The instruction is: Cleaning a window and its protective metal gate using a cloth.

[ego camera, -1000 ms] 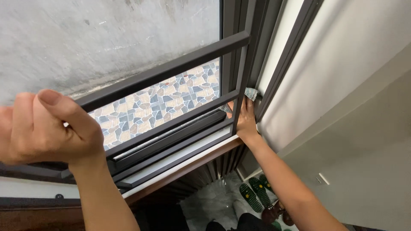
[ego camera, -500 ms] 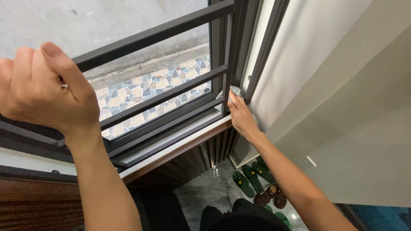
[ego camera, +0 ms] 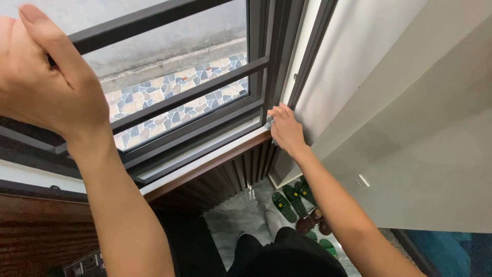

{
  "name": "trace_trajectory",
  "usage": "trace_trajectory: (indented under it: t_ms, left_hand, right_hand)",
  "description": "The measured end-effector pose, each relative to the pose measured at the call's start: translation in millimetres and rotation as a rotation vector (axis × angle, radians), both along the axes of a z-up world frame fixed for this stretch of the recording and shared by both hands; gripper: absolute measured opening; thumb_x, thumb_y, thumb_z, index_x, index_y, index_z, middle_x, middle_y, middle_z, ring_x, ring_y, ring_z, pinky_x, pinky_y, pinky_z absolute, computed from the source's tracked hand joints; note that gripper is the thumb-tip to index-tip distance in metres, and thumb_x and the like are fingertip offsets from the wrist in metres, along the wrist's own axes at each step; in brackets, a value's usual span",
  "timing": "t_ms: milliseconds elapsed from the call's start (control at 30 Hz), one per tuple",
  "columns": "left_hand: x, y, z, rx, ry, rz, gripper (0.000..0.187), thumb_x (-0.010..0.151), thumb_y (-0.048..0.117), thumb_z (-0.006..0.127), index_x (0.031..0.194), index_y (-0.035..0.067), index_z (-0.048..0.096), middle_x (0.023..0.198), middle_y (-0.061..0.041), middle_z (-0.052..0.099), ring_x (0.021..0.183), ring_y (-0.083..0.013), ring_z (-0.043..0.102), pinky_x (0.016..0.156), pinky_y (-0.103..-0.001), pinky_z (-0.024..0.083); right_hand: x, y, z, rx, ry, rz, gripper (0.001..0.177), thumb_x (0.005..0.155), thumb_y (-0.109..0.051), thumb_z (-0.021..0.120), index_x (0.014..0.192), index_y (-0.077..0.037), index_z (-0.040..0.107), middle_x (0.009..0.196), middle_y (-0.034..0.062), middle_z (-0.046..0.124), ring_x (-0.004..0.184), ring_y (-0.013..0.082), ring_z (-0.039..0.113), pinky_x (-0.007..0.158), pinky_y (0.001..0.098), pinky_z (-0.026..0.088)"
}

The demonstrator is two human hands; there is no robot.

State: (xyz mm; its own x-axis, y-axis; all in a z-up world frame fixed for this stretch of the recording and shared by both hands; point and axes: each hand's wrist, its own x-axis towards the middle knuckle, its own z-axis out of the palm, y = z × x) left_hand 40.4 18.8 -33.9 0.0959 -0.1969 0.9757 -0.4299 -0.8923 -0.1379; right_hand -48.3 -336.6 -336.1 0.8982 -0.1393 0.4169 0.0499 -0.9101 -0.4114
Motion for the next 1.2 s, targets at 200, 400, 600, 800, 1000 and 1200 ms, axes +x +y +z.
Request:
trace_trajectory:
  t_ms: [200, 400, 600, 800, 1000, 1200]
  left_hand:
    - [5, 6, -4, -0.07, 0.15, -0.139, 0.049, 0.119, 0.011, 0.04, 0.07, 0.008, 0.041, 0.065, -0.002, 0.037, 0.053, -0.0167, 0.03, 0.056, -0.032, 0.024]
    - [11, 12, -5, 0.062, 0.061, -0.042, 0.047, 0.117, 0.011, 0.038, 0.071, 0.012, 0.045, 0.064, -0.001, 0.036, 0.055, -0.0156, 0.033, 0.06, -0.03, 0.028]
    - [10, 12, -8, 0.013, 0.093, -0.008, 0.044, 0.117, 0.012, 0.039, 0.073, 0.01, 0.042, 0.067, -0.002, 0.037, 0.055, -0.0175, 0.031, 0.063, -0.032, 0.03]
    - [12, 11, -4, 0.048, -0.032, 0.035, 0.039, 0.113, 0.016, 0.041, 0.075, 0.013, 0.041, 0.07, -0.003, 0.035, 0.063, -0.0193, 0.038, 0.063, -0.033, 0.03]
    - [19, 9, -7, 0.025, -0.112, 0.082, 0.044, 0.11, 0.022, 0.048, 0.068, 0.016, 0.038, 0.062, -0.001, 0.032, 0.057, -0.0176, 0.036, 0.064, -0.035, 0.032]
    - [38, 16, -20, 0.001, -0.178, 0.107, 0.044, 0.109, 0.027, 0.049, 0.067, 0.016, 0.038, 0.062, -0.002, 0.034, 0.06, -0.0228, 0.038, 0.076, -0.04, 0.039]
  right_hand:
    - [-26, 9, 28, 0.038, 0.076, 0.034, 0.046, 0.09, -0.004, 0.056, 0.134, -0.014, 0.055, 0.144, 0.0056, 0.052, 0.146, 0.0299, 0.039, 0.094, 0.0458, 0.056]
    - [-4, 0, -1, 0.091, -0.014, 0.076, 0.046, 0.089, -0.003, 0.054, 0.134, -0.014, 0.055, 0.145, 0.0081, 0.053, 0.145, 0.0314, 0.04, 0.093, 0.0473, 0.055]
    - [-28, 13, 14, 0.108, -0.07, 0.043, 0.043, 0.091, -0.003, 0.053, 0.133, -0.012, 0.056, 0.144, 0.0096, 0.056, 0.145, 0.0326, 0.043, 0.101, 0.044, 0.053]
    - [-68, 47, 52, 0.297, -0.064, 0.051, 0.042, 0.092, -0.003, 0.051, 0.131, -0.011, 0.064, 0.137, 0.0108, 0.062, 0.13, 0.0322, 0.057, 0.107, 0.0427, 0.05]
    - [-40, 85, 18, 0.138, -0.167, 0.207, 0.056, 0.086, 0.001, 0.05, 0.142, -0.006, 0.055, 0.148, 0.015, 0.054, 0.142, 0.0343, 0.047, 0.117, 0.0444, 0.042]
    - [-20, 180, 7, 0.074, -0.11, 0.402, 0.069, 0.081, 0.0, 0.056, 0.148, -0.007, 0.043, 0.152, 0.0171, 0.045, 0.147, 0.0342, 0.039, 0.119, 0.0452, 0.042]
